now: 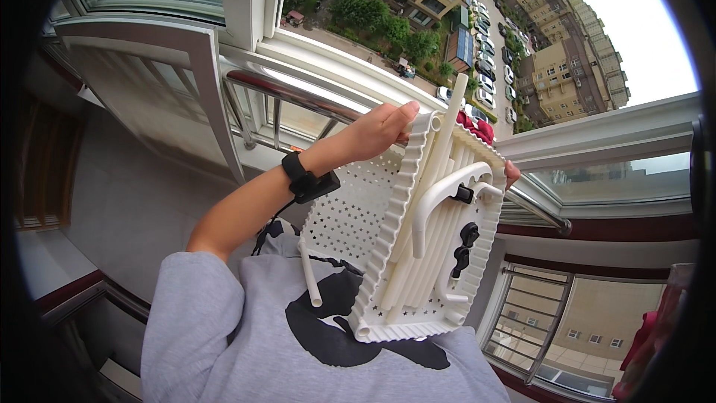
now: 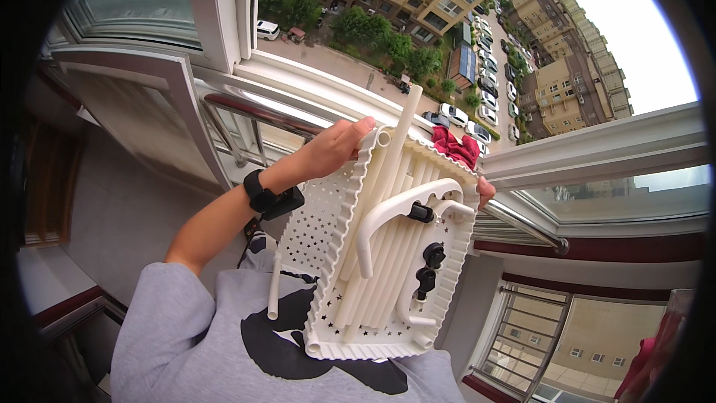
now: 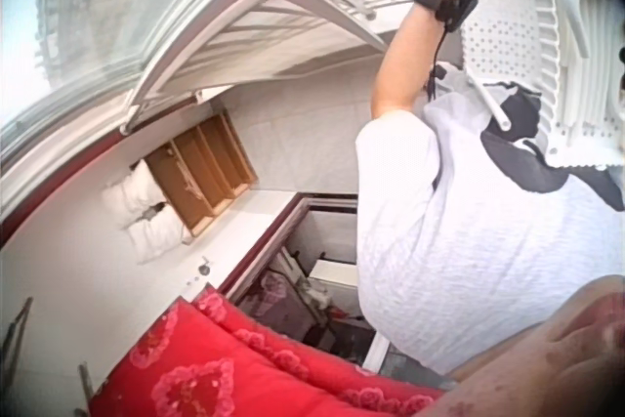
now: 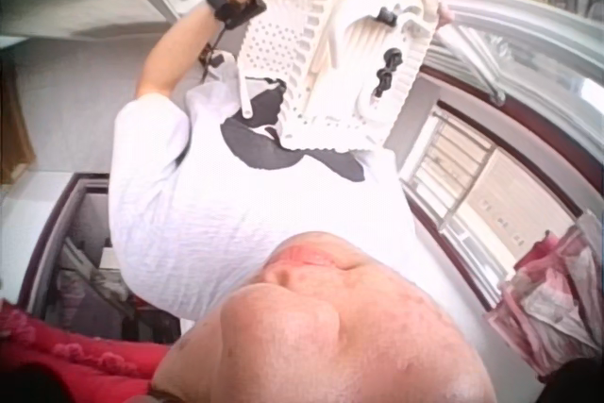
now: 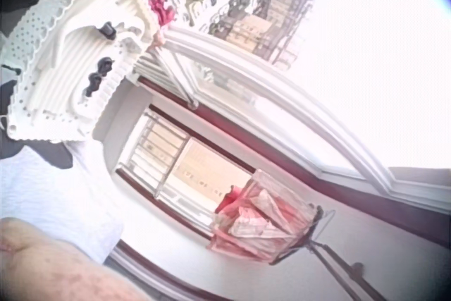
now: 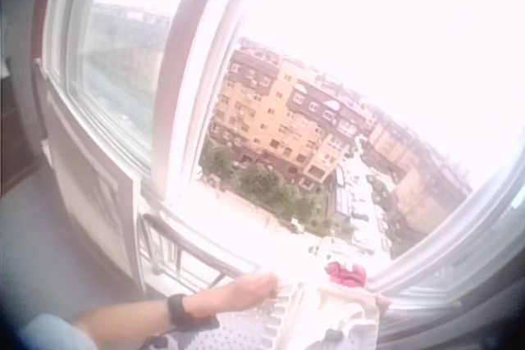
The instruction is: Assemble a small white plastic shelving unit or stool.
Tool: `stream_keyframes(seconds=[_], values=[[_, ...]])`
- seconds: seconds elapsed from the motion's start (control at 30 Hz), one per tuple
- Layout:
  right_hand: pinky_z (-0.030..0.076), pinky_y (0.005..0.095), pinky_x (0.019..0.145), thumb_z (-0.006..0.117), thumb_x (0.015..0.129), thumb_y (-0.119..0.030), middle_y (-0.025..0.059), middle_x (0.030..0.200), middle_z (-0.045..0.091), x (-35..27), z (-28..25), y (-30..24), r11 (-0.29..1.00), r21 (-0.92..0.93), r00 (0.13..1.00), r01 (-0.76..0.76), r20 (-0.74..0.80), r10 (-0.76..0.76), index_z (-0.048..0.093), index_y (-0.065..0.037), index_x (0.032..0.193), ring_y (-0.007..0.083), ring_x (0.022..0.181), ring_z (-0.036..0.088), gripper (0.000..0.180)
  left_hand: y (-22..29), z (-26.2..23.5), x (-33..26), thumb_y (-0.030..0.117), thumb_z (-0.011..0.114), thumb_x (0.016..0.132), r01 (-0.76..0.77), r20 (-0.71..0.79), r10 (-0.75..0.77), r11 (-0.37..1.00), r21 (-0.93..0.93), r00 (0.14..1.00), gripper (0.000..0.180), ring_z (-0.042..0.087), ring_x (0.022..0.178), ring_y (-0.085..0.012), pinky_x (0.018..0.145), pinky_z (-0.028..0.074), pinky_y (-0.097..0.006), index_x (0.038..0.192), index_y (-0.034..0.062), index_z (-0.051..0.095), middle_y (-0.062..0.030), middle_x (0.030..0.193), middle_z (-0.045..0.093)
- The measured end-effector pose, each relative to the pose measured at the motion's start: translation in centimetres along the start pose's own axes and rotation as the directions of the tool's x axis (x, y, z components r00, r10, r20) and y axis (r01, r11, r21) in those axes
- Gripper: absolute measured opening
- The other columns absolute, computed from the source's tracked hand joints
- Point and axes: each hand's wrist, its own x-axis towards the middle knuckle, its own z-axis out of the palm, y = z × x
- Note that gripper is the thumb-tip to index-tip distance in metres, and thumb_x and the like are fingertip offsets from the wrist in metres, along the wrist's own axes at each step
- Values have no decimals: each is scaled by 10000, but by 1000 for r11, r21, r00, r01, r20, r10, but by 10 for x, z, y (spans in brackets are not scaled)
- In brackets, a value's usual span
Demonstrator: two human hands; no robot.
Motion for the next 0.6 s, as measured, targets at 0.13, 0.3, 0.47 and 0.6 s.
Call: stream_keyframes(seconds=[0.13, 0.3, 0.47, 0.6], values=[[486, 289, 665, 468, 816, -448, 93, 913, 608, -2, 0, -3, 1000, 17, 1000, 16, -15, -15, 538, -22, 1149, 172, 778, 584, 546, 6, 6, 0, 422, 287, 1039, -8, 13, 7, 998, 69, 1000, 550, 261, 570, -78, 533, 279, -260, 674, 52, 465, 58, 596, 320], [487, 290, 665, 468, 814, -449, 97, 917, 609, 0, 9, 7, 998, 57, 1000, -13, 26, 12, 534, -21, 1152, 174, 780, 585, 549, 30, 4, -15, 514, 256, 1019, 116, 51, -120, 991, 71, 991, 607, 317, 641, -89, 594, 324, -265, 746, 28, 497, 31, 671, 392], [488, 291, 666, 467, 812, -449, 100, 920, 610, -9, 11, 7, 995, 96, 1000, -8, 27, 5, 530, -21, 1156, 176, 781, 587, 553, 42, 13, -8, 640, 342, 921, 126, -15, -126, 969, 214, 992, 633, 383, 781, -115, 748, 339, -257, 995, 24, 471, -15, 842, 405], [489, 292, 667, 467, 810, -449, 103, 923, 611, -6, 11, -9, 993, 114, 991, -39, 135, 24, 527, -21, 1159, 178, 782, 588, 555, 39, 13, -7, 411, 425, 943, 17, -88, -5, 992, 128, 996, 386, 368, 793, -89, 751, 327, -230, 1053, 41, 416, -1, 853, 392]])
